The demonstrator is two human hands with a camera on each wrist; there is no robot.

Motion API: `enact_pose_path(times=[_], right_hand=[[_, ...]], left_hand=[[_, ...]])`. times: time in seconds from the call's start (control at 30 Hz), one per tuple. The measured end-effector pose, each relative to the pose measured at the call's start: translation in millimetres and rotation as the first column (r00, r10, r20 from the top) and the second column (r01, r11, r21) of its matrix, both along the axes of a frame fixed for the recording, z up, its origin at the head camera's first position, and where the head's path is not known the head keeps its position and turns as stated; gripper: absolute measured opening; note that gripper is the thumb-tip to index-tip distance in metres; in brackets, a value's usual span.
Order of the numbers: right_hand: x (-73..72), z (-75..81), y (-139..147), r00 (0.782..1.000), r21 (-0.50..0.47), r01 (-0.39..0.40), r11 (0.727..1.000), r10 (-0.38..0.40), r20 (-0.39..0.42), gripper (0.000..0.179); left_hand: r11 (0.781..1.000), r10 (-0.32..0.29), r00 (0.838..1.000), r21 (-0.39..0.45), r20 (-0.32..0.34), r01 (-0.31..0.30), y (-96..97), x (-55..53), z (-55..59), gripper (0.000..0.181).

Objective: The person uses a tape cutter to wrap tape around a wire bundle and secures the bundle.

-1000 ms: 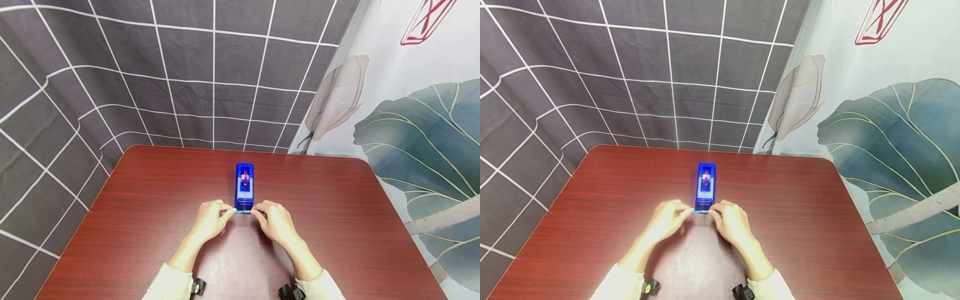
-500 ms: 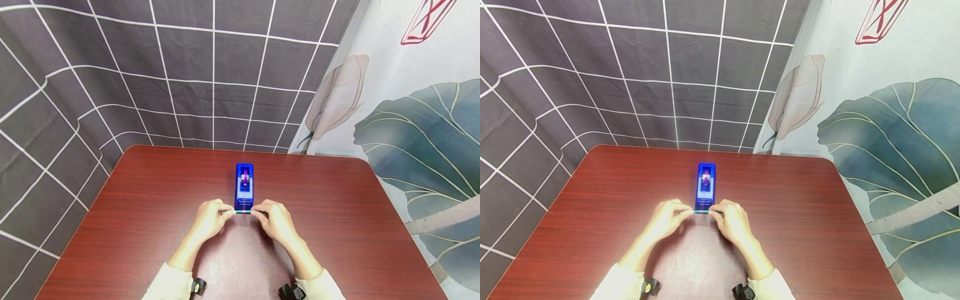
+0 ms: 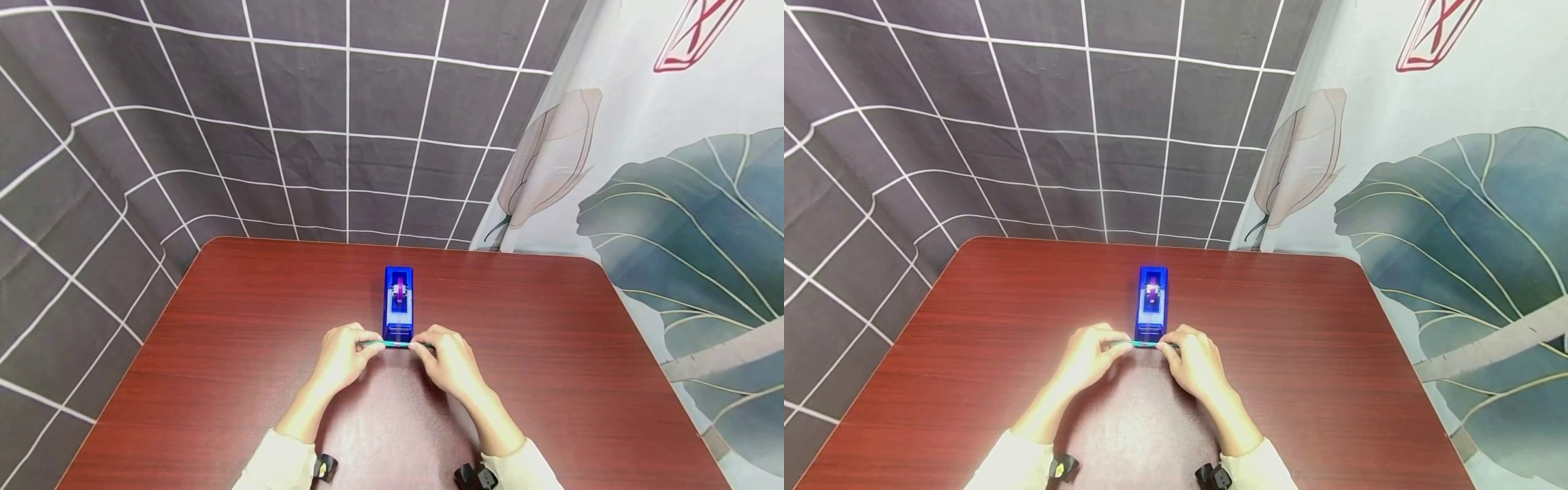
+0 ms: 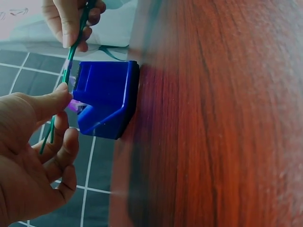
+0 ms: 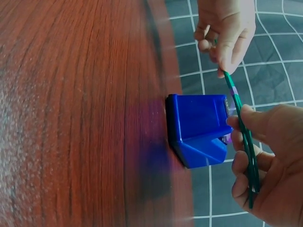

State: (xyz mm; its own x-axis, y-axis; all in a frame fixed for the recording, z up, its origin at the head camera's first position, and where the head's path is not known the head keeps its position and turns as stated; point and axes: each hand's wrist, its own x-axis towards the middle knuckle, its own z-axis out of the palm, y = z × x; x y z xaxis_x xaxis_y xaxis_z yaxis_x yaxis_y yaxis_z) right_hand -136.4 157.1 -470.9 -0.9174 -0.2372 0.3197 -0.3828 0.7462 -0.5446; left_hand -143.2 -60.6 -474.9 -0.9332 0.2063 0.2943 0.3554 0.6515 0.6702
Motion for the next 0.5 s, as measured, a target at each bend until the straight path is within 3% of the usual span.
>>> enact_pose_path(times=[0.27, 0.5], right_hand=[[-0.5, -1.3, 0.1, 1.0, -0.003, 0.001, 1.0, -0.001, 0.015, 0.004], [-0.9, -1.4, 0.4, 1.0, 0.016, -0.021, 1.0, 0.021, 0.013, 0.004]], left_hand=[[1.0, 0.012, 1.0, -0.004, 0.003, -0.012, 1.6, 0.6, -0.2, 0.004], [1.0, 0.002, 0.995, 0.002, 0.102, -0.002, 3.2, -1.2, -1.9, 0.009]])
